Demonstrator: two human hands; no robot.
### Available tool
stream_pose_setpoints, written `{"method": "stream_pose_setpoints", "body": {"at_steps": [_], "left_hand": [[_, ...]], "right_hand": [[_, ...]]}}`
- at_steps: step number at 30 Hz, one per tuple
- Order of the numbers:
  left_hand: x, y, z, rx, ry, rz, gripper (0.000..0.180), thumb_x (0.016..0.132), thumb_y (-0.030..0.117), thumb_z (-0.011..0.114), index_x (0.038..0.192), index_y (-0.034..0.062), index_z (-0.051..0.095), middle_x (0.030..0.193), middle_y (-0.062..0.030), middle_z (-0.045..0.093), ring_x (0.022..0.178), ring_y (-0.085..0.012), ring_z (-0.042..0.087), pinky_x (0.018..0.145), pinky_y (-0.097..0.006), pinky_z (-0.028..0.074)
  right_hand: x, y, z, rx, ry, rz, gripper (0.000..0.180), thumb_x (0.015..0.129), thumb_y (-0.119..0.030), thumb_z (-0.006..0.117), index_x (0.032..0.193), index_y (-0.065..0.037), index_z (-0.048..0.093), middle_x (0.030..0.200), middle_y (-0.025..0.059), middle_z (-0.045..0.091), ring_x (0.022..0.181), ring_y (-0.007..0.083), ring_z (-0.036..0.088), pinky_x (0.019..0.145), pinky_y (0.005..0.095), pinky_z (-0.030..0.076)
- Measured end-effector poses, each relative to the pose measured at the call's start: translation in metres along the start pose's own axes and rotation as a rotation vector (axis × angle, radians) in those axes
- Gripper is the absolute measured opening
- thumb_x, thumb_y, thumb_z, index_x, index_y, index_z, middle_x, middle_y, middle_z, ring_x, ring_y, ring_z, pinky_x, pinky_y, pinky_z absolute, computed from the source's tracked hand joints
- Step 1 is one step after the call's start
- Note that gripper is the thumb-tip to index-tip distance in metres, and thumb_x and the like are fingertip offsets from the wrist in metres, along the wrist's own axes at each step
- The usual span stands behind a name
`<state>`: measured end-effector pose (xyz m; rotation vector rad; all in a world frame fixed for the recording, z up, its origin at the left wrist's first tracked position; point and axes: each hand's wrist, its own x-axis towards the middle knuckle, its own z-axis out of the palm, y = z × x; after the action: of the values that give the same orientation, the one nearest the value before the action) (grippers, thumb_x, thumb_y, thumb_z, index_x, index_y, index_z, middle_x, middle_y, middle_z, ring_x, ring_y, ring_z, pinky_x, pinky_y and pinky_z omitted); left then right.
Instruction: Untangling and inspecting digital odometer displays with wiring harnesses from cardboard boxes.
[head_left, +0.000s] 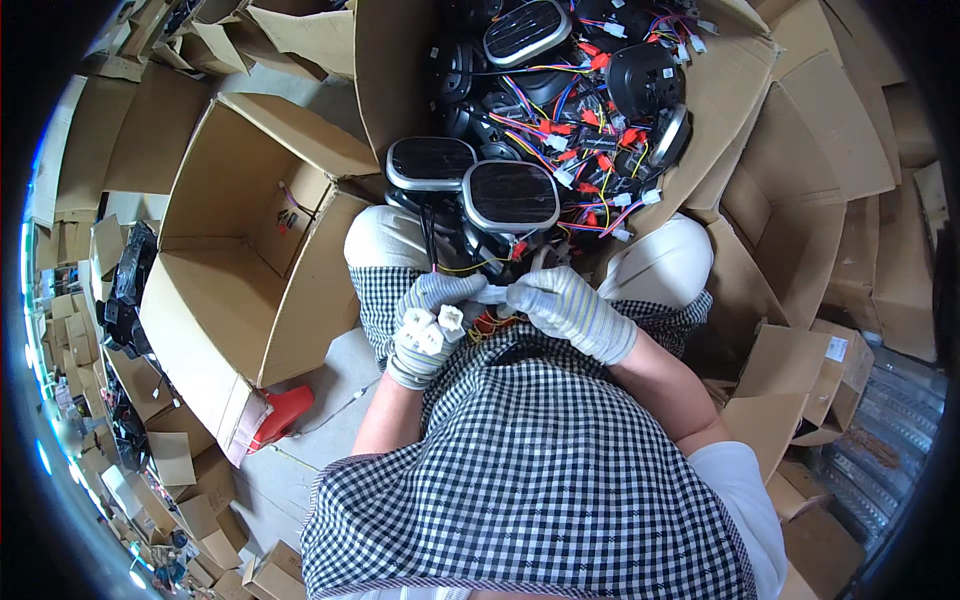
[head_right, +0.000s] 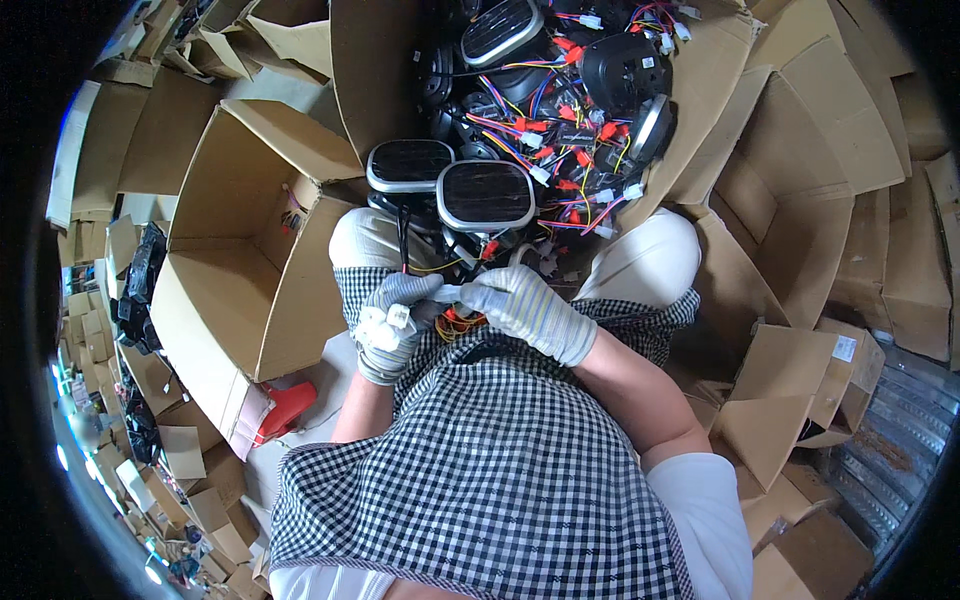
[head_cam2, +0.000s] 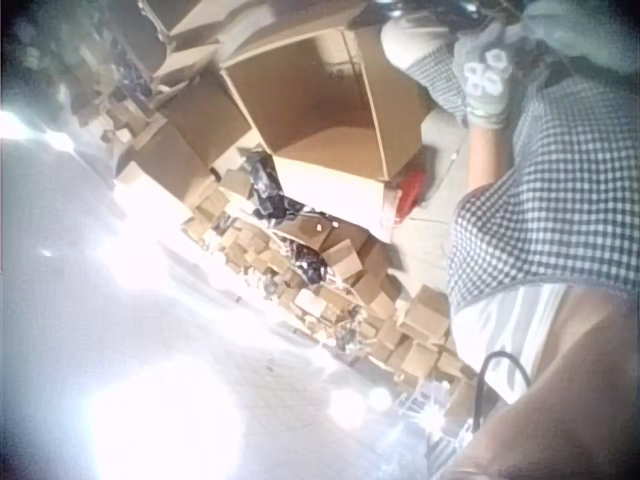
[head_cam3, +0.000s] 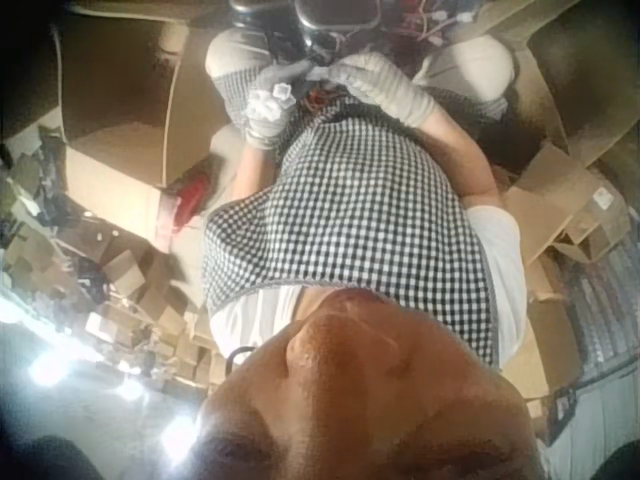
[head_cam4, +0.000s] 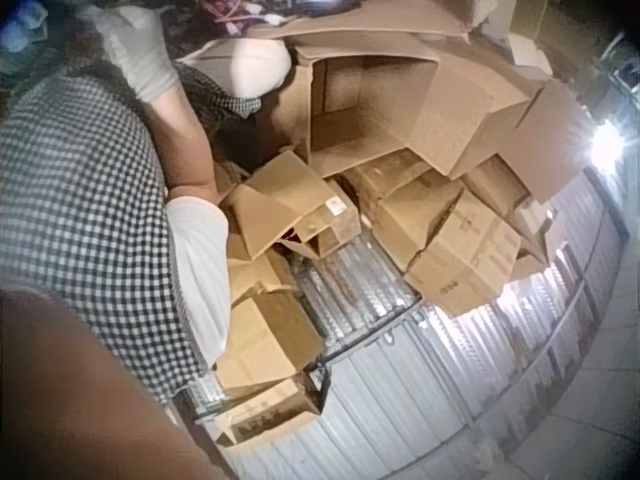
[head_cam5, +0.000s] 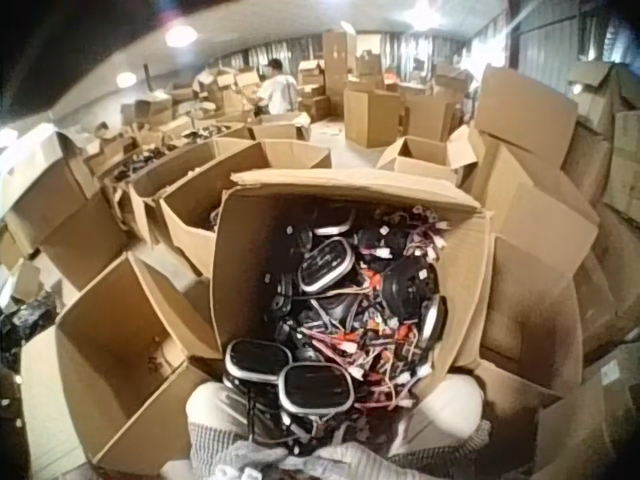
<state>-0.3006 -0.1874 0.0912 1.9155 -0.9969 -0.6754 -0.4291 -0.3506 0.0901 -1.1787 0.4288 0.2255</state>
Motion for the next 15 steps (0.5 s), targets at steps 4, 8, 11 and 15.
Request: {"method": "stream_pose_setpoints", "body": {"at_steps": [4, 8, 11, 15], "left_hand": [[-0.006, -0.005, 0.003, 0.036, 0.009, 0.075, 0.026, 0.076, 0.004, 0.069, 0.102, 0.0018, 0.066, 0.091, -0.0117, 0.068, 0.083, -0.0237, 0.064, 0.073, -0.033, 0.05], [-0.002, -0.001, -0.007, 0.149, -0.082, 0.093, 0.03, 0.083, 0.024, 0.063, 0.105, 0.0035, 0.065, 0.09, -0.0133, 0.067, 0.083, -0.025, 0.064, 0.073, -0.032, 0.05], [-0.002, -0.012, -0.003, -0.01, -0.193, 0.0, 0.024, 0.084, 0.017, 0.058, 0.104, 0.0051, 0.065, 0.091, -0.0086, 0.068, 0.079, -0.0238, 0.064, 0.071, -0.03, 0.05], [-0.004, 0.001, -0.005, 0.141, -0.117, 0.116, 0.024, 0.083, 0.016, 0.059, 0.103, 0.0046, 0.065, 0.089, -0.0097, 0.068, 0.079, -0.0239, 0.065, 0.072, -0.031, 0.05]], "right_hand": [[0.003, 0.005, -0.002, 0.176, -0.115, 0.085, 0.032, 0.091, -0.032, 0.058, 0.09, -0.002, 0.068, 0.052, -0.0076, 0.04, 0.041, 0.0001, 0.034, 0.039, 0.0177, 0.023], [0.006, 0.009, -0.002, 0.186, -0.16, 0.11, 0.033, 0.09, -0.035, 0.059, 0.089, -0.003, 0.067, 0.051, -0.0062, 0.043, 0.041, 0.0012, 0.037, 0.038, 0.0177, 0.025], [0.009, 0.009, 0.004, 0.0, -0.07, 0.04, 0.034, 0.089, -0.037, 0.06, 0.087, -0.003, 0.066, 0.051, -0.0041, 0.046, 0.041, 0.0028, 0.04, 0.038, 0.0178, 0.028], [0.009, 0.007, 0.003, 0.035, -0.066, 0.054, 0.039, 0.088, -0.042, 0.059, 0.082, -0.004, 0.064, 0.052, -0.0018, 0.049, 0.042, 0.0043, 0.042, 0.039, 0.0186, 0.031]]}}
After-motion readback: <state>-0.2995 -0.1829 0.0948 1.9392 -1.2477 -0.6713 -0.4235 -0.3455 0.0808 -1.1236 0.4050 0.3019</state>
